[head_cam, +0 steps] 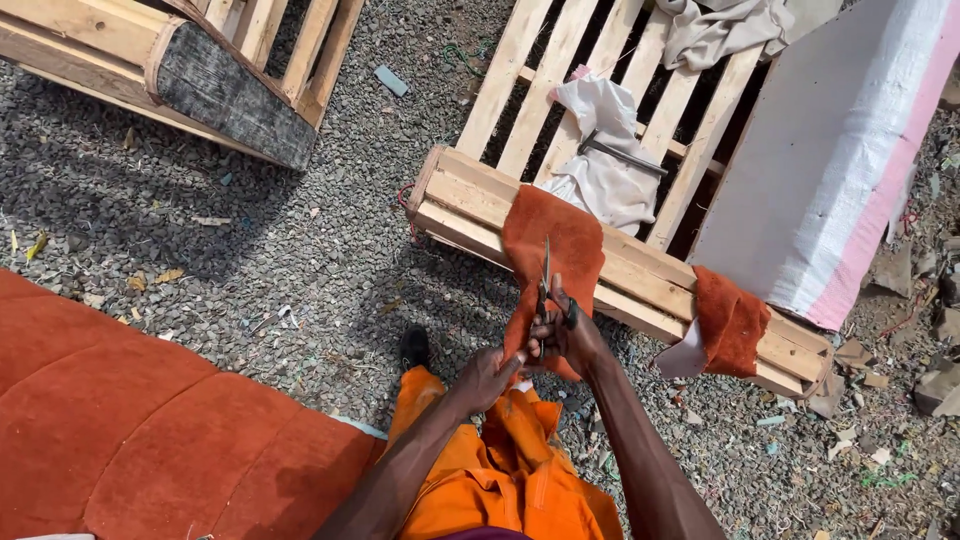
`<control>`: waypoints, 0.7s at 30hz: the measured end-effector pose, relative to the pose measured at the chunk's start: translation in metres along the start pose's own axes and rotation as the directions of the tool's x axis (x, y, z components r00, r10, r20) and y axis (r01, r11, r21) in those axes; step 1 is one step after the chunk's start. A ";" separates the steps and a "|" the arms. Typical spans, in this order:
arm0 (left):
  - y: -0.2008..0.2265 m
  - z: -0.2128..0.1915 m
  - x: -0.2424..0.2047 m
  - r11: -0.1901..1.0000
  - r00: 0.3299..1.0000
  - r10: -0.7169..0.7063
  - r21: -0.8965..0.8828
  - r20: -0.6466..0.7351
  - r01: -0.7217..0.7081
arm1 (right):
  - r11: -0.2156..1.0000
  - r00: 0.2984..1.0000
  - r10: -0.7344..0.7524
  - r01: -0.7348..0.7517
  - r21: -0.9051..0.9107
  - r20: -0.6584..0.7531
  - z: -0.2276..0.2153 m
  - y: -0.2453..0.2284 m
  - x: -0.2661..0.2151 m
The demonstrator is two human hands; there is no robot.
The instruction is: Cutting a piece of orange fabric with scissors on top of a wooden pallet in an outdoor workshop.
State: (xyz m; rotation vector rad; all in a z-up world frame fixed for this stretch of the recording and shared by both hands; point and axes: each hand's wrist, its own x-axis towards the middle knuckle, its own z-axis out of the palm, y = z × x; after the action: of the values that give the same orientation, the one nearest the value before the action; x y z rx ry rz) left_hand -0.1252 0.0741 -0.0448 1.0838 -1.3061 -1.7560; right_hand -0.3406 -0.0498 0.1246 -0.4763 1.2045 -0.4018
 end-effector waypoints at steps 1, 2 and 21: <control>0.011 0.003 -0.007 0.999 0.999 0.030 0.024 0.018 -0.031 | 0.999 0.999 -0.020 0.021 0.028 -0.034 -0.007 0.002 0.010; 0.020 0.000 -0.012 0.996 0.998 0.061 0.057 0.019 -0.062 | 0.998 0.998 -0.040 0.043 0.048 -0.051 -0.010 0.000 0.030; 0.085 -0.029 -0.096 0.751 0.775 -0.629 0.207 -0.065 0.627 | 0.795 0.735 -0.606 0.571 -0.204 -0.303 -0.088 -0.206 -0.031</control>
State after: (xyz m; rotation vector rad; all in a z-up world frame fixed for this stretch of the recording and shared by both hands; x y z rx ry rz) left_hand -0.0551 0.1254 0.0542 1.8105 -1.2372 -2.1182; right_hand -0.4426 -0.2165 0.2376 -0.9114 1.4112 -1.0200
